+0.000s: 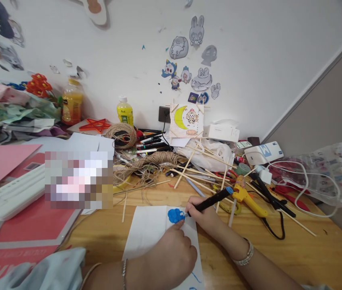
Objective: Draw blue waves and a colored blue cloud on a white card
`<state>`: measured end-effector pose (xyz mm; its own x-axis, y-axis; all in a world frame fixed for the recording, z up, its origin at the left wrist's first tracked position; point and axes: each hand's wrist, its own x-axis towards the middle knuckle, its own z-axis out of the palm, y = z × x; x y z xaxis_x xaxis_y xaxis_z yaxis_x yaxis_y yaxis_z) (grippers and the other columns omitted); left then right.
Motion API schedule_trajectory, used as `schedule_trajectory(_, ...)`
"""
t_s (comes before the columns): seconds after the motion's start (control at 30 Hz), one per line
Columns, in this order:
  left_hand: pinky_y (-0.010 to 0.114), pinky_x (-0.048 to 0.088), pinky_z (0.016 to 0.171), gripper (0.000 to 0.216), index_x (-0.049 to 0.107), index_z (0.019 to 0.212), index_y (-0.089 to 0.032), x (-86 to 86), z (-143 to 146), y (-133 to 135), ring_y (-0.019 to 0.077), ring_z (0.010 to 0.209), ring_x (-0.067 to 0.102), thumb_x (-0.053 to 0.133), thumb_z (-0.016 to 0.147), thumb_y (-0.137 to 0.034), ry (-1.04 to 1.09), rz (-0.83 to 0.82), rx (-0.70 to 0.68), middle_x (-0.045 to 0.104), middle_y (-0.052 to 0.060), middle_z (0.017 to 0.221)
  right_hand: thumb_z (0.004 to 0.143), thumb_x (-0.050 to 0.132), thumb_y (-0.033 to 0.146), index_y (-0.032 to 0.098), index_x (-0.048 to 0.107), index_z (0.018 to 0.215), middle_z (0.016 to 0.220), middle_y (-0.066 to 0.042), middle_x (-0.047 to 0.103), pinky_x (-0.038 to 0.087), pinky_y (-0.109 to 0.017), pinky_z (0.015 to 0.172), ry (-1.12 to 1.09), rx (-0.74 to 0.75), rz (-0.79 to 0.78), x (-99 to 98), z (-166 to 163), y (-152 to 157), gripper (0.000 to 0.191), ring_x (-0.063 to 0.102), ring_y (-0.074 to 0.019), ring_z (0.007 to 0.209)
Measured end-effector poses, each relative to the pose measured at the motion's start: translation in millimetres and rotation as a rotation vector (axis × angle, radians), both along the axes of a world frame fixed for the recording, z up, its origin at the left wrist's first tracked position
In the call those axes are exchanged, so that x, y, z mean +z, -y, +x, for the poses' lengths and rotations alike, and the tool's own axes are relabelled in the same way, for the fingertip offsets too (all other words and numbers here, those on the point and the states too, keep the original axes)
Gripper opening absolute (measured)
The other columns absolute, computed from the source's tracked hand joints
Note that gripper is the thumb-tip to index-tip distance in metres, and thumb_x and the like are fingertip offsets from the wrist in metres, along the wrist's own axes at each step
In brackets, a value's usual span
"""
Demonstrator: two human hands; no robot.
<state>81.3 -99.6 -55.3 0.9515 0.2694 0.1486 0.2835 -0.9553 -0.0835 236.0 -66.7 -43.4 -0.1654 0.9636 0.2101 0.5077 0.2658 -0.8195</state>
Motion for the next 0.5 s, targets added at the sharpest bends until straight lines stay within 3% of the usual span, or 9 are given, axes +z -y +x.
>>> schedule_trajectory(0.5,0.044,0.045,0.086,0.022,0.054,0.059,-0.015,-1.4,0.8,0.2,0.0147,0.05,0.055,0.06,0.08,-0.012,0.009,-0.001,-0.002,0.061,0.001,0.053,0.079,0.044,0.024,0.02,0.045,0.055,0.054,0.003,0.044,0.032,-0.023,0.05,0.008,-0.005,0.018,-0.2,-0.2,-0.1,0.024,0.043,-0.013,0.055)
